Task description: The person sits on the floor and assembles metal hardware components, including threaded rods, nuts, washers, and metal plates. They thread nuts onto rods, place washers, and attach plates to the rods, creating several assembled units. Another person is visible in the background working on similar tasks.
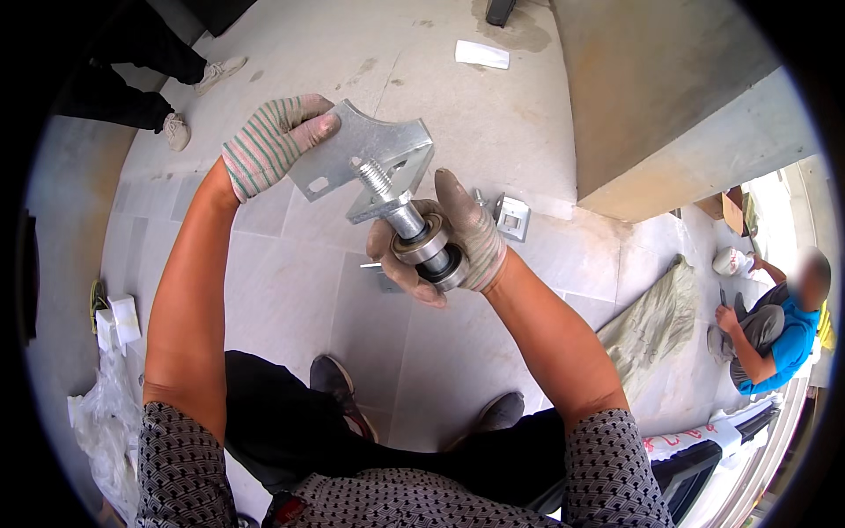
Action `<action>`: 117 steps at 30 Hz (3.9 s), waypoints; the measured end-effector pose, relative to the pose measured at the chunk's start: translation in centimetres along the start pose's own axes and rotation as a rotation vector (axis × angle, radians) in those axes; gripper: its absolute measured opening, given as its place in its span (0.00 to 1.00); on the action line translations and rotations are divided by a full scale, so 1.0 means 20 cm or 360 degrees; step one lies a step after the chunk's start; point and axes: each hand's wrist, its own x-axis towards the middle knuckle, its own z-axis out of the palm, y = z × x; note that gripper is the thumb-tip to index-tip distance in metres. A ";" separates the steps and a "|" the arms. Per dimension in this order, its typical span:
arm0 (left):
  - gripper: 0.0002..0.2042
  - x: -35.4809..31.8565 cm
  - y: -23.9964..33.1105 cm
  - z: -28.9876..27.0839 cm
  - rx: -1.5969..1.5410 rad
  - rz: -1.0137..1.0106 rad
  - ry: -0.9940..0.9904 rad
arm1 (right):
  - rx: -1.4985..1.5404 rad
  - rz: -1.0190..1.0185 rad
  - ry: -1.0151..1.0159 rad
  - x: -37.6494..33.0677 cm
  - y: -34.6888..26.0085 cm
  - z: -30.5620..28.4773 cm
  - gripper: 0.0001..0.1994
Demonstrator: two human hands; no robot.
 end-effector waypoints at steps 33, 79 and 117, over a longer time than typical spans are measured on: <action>0.24 -0.02 0.06 0.08 0.0080 -0.0143 0.0163 | -0.0476 -0.0261 0.0543 0.06 -0.03 0.08 0.35; 0.36 -0.54 -0.11 0.76 -0.2474 -0.1035 0.0156 | -0.0845 -0.0168 0.0934 0.25 0.39 -0.18 0.14; 0.20 -0.48 -0.12 0.72 -0.2403 -0.1196 0.0238 | -0.3370 0.1175 0.1637 -0.32 0.42 -1.26 0.17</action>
